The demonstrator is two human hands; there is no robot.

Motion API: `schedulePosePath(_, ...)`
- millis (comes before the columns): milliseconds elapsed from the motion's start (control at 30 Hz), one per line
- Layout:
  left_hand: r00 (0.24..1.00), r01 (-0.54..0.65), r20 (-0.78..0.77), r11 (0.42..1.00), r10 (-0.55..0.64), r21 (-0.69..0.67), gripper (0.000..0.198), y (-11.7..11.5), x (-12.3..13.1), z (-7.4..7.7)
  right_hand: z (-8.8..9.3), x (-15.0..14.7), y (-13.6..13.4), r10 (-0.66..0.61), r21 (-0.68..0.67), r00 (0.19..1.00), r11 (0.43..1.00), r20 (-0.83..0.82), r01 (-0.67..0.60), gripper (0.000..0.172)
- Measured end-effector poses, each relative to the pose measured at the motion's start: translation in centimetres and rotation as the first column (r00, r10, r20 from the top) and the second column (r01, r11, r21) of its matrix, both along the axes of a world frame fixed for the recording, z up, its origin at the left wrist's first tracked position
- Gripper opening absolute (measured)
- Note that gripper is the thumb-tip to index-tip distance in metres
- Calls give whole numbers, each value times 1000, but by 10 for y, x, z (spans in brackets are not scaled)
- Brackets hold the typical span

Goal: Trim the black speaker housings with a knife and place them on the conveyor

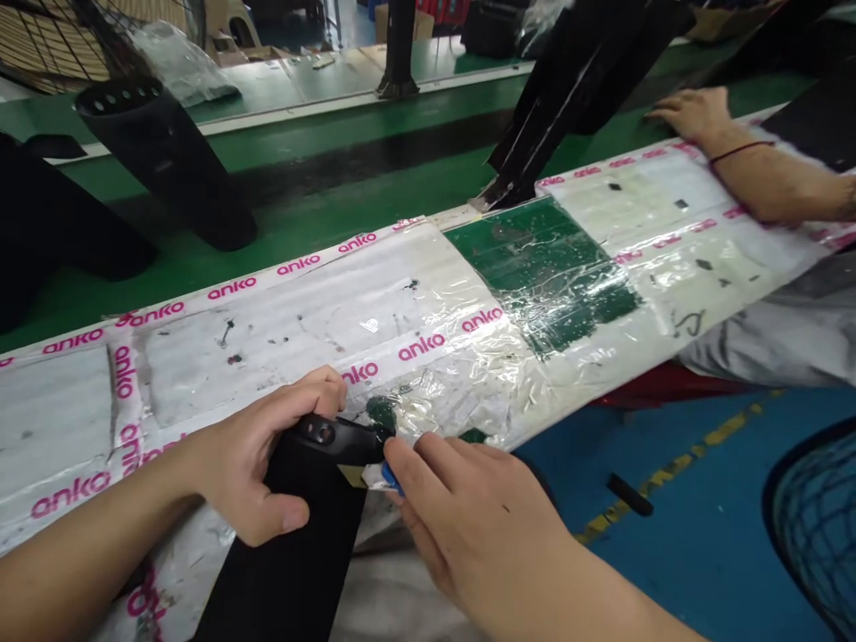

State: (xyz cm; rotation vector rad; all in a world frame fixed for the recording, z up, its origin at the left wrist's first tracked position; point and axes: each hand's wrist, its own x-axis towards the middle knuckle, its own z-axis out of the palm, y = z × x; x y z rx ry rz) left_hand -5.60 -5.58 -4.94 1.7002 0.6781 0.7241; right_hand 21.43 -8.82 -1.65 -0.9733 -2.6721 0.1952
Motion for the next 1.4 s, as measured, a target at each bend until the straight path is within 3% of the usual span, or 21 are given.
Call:
schedulePosePath(333, 1000, -3, 22, 1000, 3, 8, 46, 3, 2, -1, -4, -8, 2, -5, 107, 997, 994, 75, -3, 29)
schedulePosePath(533, 999, -18, 28, 1000, 18, 10, 47, 2, 3, 0, 3, -11, -4, -26, 135, 990, 991, 141, 6, 50)
schedulePosePath(700, 999, -40, -33, 999, 41, 18, 48, 0, 5, 4, 0, -14, -6, -58, 121, 982, 992, 181, 36, 54)
schedulePosePath(867, 995, -48, -82, 998, 51, 31, 49, 0, 8, 9, 0, -14, 2, -16, 66, 975, 998, 224, 1, 53)
schedulePosePath(1067, 982, -81, -174, 996, 74, -29, 48, -1, 7, 13, 22, -19, 26, 133, -220, 917, 974, 375, -51, 32)
schedulePosePath(1200, 977, -86, -198, 996, 85, 1, 50, -1, 5, 14, 38, -7, 28, 150, -101, 938, 987, 312, -124, 18)
schedulePosePath(1267, 978, -87, -190, 996, 89, 20, 49, -2, 5, 13, 45, 2, 24, 78, 22, 969, 996, 235, -86, 10)
schedulePosePath(1400, 979, -97, -180, 995, 101, 31, 50, -3, 7, 13, 46, 9, 16, 7, 122, 992, 992, 125, -23, 19)
